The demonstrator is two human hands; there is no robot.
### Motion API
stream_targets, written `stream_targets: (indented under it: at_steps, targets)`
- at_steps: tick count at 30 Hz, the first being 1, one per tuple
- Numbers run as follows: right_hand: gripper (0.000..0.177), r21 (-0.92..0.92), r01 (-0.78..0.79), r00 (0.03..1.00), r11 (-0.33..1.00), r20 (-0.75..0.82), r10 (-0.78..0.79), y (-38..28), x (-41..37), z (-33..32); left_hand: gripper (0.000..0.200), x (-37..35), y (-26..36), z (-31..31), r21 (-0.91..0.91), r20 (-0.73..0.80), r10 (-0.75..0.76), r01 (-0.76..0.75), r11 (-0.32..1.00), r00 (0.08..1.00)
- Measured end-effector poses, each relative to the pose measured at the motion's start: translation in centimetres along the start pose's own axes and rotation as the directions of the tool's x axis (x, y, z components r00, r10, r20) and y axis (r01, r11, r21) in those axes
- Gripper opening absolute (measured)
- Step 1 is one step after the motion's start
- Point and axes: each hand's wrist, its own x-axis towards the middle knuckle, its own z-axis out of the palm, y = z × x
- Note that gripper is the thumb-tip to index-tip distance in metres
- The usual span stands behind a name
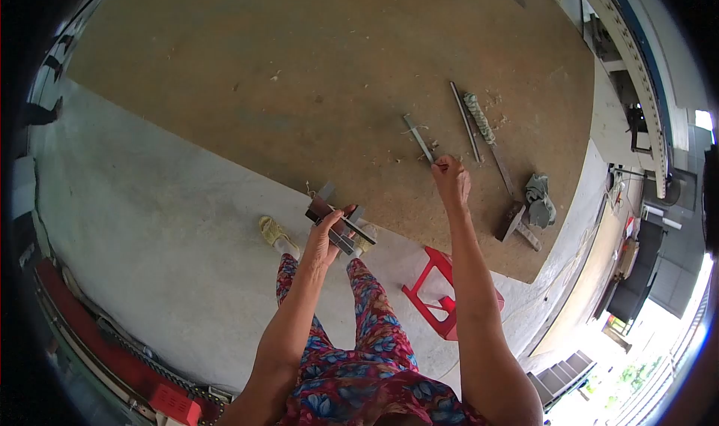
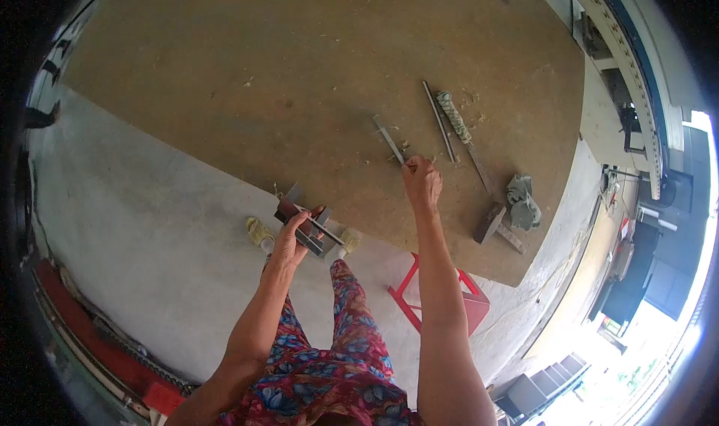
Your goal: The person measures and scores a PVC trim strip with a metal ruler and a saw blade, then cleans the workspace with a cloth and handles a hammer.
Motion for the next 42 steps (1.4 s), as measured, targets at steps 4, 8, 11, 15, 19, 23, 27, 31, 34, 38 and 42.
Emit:
stream_targets:
  at_steps: [4, 8, 11, 15, 19, 23, 27, 31, 34, 38, 42]
  targets:
    - [0.016, -0.005, -0.044, 0.998, 0.999, 0.037, 0.045, -0.1, 0.3, -0.1, 0.028, -0.4, 1.2, -1.6, -0.047, -0.026, 0.041, -0.042, 0.998, 0.999]
    - [0.018, -0.023, -0.017, 0.999, 1.0, -0.038, 0.016, -1.0, -0.5, 0.2, 0.027, -0.1, 2.4, -6.3, -0.037, -0.093, 0.091, -0.095, 0.995, 0.991]
    - [0.018, 0.099, -0.018, 0.998, 0.995, -0.065, 0.024, -1.8, -1.2, 0.7, 0.024, 0.0, 3.7, -9.4, -0.041, -0.211, 0.145, -0.157, 0.987, 0.967]
    - [0.022, 0.147, 0.117, 0.968, 0.982, -0.238, -0.08, 0.4, -1.6, 3.1, 0.025, 2.9, 4.4, -17.1, -0.042, -0.328, 0.129, -0.151, 0.988, 0.936]
    - [0.023, 0.085, 0.181, 0.899, 0.98, -0.417, -0.13, 1.7, -2.4, 5.4, 0.023, 6.0, 5.9, -21.8, -0.083, -0.461, 0.07, -0.122, 0.989, 0.884]
    - [0.026, -0.101, 0.097, 0.854, 0.99, -0.502, -0.135, 1.8, -2.5, 7.1, 0.019, 10.6, 5.3, -27.0, -0.003, -0.455, 0.133, -0.151, 0.988, 0.881]
    - [0.028, -0.198, 0.17, 0.784, 0.965, -0.566, -0.254, 2.5, -2.1, 7.9, 0.014, 15.9, 5.0, -30.1, 0.114, -0.396, 0.198, -0.166, 0.98, 0.897]
    - [0.035, -0.207, 0.159, 0.784, 0.965, -0.568, -0.251, 2.3, -1.9, 7.8, 0.018, 20.8, 4.0, -31.7, 0.174, -0.334, 0.256, -0.208, 0.963, 0.907]
    - [0.035, -0.277, 0.162, 0.782, 0.947, -0.549, -0.295, 3.3, -1.6, 7.3, 0.017, 24.0, 3.3, -31.6, 0.158, -0.359, 0.235, -0.189, 0.969, 0.903]
    - [0.032, -0.283, 0.1, 0.804, 0.954, -0.542, -0.245, 2.8, -1.7, 7.1, 0.017, 28.8, 2.8, -31.1, 0.194, -0.433, 0.216, -0.144, 0.97, 0.875]
    - [0.026, -0.312, 0.025, 0.818, 0.95, -0.54, -0.199, 1.6, -2.0, 7.4, 0.023, 31.9, 3.8, -29.8, 0.195, -0.411, 0.23, -0.161, 0.967, 0.882]
